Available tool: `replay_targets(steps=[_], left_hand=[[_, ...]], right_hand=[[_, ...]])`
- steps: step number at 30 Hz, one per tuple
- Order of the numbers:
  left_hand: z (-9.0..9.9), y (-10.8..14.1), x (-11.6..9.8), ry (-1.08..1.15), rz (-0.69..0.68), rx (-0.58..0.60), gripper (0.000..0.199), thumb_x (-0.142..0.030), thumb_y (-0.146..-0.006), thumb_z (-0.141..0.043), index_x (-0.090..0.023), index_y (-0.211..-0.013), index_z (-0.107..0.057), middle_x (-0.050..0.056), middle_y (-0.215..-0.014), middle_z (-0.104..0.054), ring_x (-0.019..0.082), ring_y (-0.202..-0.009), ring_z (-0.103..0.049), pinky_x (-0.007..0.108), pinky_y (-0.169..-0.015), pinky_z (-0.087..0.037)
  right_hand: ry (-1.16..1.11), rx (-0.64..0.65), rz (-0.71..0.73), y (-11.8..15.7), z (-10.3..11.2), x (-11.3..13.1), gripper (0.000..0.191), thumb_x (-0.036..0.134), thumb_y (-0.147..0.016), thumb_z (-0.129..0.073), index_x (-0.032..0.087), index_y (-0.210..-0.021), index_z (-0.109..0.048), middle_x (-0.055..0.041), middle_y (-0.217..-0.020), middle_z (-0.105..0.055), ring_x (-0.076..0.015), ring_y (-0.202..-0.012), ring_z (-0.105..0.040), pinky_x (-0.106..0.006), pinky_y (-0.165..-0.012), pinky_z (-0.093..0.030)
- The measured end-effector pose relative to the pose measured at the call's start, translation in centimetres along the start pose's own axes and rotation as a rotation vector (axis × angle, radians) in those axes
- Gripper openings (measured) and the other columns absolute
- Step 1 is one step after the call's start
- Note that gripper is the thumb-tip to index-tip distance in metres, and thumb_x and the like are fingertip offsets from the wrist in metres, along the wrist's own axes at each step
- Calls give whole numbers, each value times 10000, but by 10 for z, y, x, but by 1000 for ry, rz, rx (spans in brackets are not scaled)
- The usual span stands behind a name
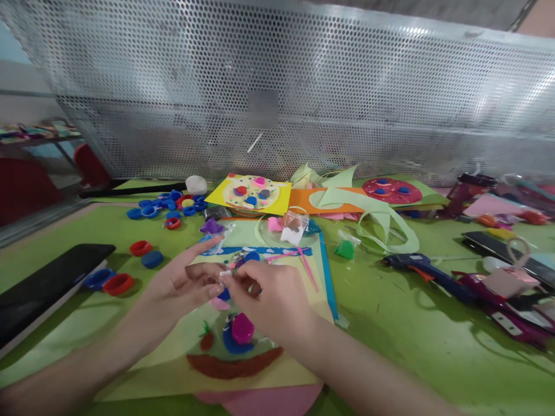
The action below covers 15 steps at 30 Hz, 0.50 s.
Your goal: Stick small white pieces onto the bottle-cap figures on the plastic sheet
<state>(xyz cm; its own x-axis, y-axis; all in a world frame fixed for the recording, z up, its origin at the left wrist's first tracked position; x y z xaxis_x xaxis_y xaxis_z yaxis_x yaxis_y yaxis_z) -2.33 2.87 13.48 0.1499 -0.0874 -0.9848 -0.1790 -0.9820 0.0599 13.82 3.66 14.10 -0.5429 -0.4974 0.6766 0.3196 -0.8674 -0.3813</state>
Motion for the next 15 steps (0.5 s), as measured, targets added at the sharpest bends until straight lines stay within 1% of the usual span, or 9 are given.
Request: replay_targets(steps=[4, 7, 9, 11, 13, 15], left_hand=[[1, -1, 1, -8, 11, -19, 761, -263, -657, -780, -208, -1290, -361, 31, -783, -621, 209, -721, -570, 411, -614, -564], [2, -1, 0, -14, 4, -11, 744, -257, -671, -767, -207, -1292, -359, 36, -785, -636, 212, -719, -590, 405, -619, -563], [2, -1, -2, -11, 6, -13, 757, -255, -655, -775, -192, -1287, -363, 29, -754, -646, 200, -694, -599, 373, -613, -563], [1, -1, -4, -6, 27, -46, 789, -268, -615, -798, -169, -1274, -377, 20, -703, -652, 181, -660, -600, 318, -595, -557], [0, 0, -7, -17, 45, -78, 821, -279, -581, -815, -159, -1268, -383, 13, -668, -655, 172, -654, -605, 270, -585, -545], [-1, 1, -10, -44, 43, -83, 822, -285, -586, -812, -168, -1275, -379, 9, -668, -659, 171, -664, -612, 253, -590, -538]], right_hand=[[-28, 54, -24, 0, 1, 0, 292, 338, -851, -485, 184, -617, -567, 20, -520, -585, -84, -441, -465, -201, -444, -322], [-92, 43, -48, 0, 4, 0, 249, 344, -867, -464, 186, -728, -597, 13, -584, -629, -101, -499, -550, -204, -474, -371], [-131, 34, -45, 0, 4, 1, 190, 326, -862, -483, 195, -840, -619, 8, -674, -666, -108, -561, -591, -203, -500, -402], [-174, 45, -13, -1, 3, 2, 159, 303, -852, -517, 211, -906, -635, 4, -767, -692, -113, -624, -615, -200, -523, -426], [-222, 50, 33, -2, 2, 3, 138, 282, -831, -560, 220, -907, -657, -3, -825, -706, -123, -693, -635, -205, -580, -460], [-266, 27, 57, -3, 1, 4, 114, 260, -801, -604, 217, -875, -680, -16, -851, -715, -140, -755, -648, -226, -660, -488]])
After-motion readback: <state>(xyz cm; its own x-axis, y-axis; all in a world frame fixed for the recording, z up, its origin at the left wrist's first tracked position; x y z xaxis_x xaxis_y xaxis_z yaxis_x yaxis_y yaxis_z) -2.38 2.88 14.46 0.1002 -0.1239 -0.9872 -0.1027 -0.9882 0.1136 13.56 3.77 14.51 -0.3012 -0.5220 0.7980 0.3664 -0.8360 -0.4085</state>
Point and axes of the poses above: each hand's wrist, its own y-axis away from the middle knuckle, its own z-axis out of the back of the hand, x = y × z, the point moved 1 cm from there along -y, towards the middle knuckle
